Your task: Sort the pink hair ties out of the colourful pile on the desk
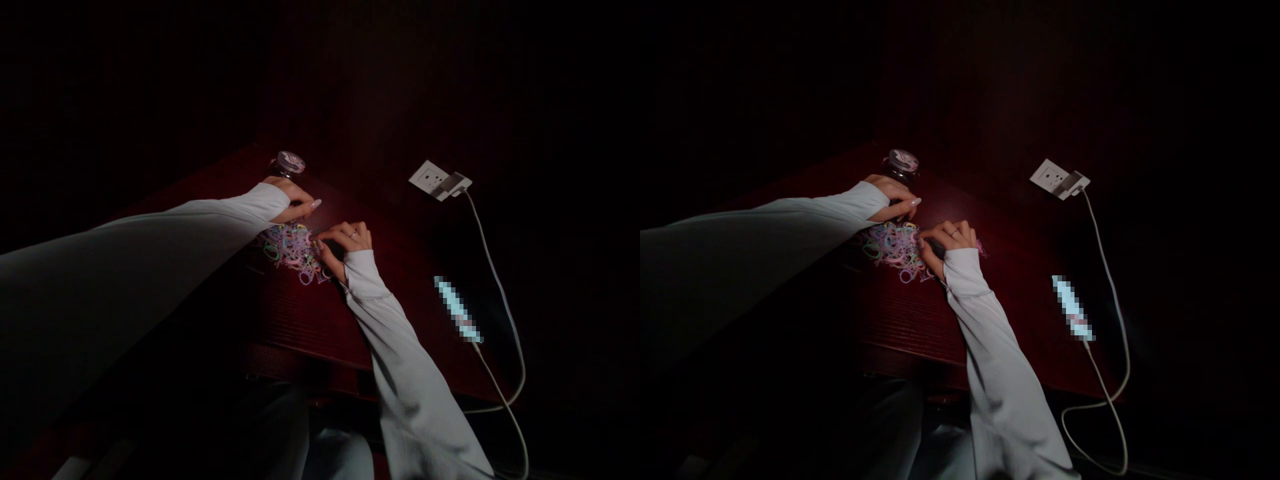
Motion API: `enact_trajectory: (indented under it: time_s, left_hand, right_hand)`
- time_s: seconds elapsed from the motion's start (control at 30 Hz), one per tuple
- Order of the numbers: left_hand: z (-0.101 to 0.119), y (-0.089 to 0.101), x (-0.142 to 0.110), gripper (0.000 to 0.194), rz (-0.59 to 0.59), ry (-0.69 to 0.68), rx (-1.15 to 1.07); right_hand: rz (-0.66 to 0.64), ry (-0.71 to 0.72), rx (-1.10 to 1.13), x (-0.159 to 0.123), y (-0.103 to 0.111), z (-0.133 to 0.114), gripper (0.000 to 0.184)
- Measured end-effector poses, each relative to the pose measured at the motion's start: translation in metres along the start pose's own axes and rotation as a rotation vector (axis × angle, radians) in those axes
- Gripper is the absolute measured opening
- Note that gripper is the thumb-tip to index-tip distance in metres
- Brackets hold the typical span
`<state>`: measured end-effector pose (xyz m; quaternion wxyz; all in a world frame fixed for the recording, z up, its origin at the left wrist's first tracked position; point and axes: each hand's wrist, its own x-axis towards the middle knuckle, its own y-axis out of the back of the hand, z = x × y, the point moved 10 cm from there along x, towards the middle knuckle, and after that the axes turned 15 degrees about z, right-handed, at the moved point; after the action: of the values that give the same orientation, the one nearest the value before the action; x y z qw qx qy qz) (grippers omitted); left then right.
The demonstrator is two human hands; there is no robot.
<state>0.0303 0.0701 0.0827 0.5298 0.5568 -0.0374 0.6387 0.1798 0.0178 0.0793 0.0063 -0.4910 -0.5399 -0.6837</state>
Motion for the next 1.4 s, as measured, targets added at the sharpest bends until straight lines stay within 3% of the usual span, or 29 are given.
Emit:
enact_trajectory:
  time_s: [0.57, 1.07, 1.4]
  left_hand:
    - [0.002, 0.000, 0.000, 0.058, 0.003, -0.020, 0.045]
    - [0.009, -0.005, 0.001, 0.060, -0.089, -0.099, 0.073]
    - [0.000, -0.012, 0.000, 0.061, -0.054, -0.090, 0.048]
  right_hand:
    - [0.019, -0.053, -0.004, 0.002, -0.013, 0.007, 0.024]
    - [0.076, -0.051, -0.037, 0.003, -0.003, 0.010, 0.024]
    - [0.120, -0.051, 0.075, 0.004, 0.009, 0.020, 0.017]
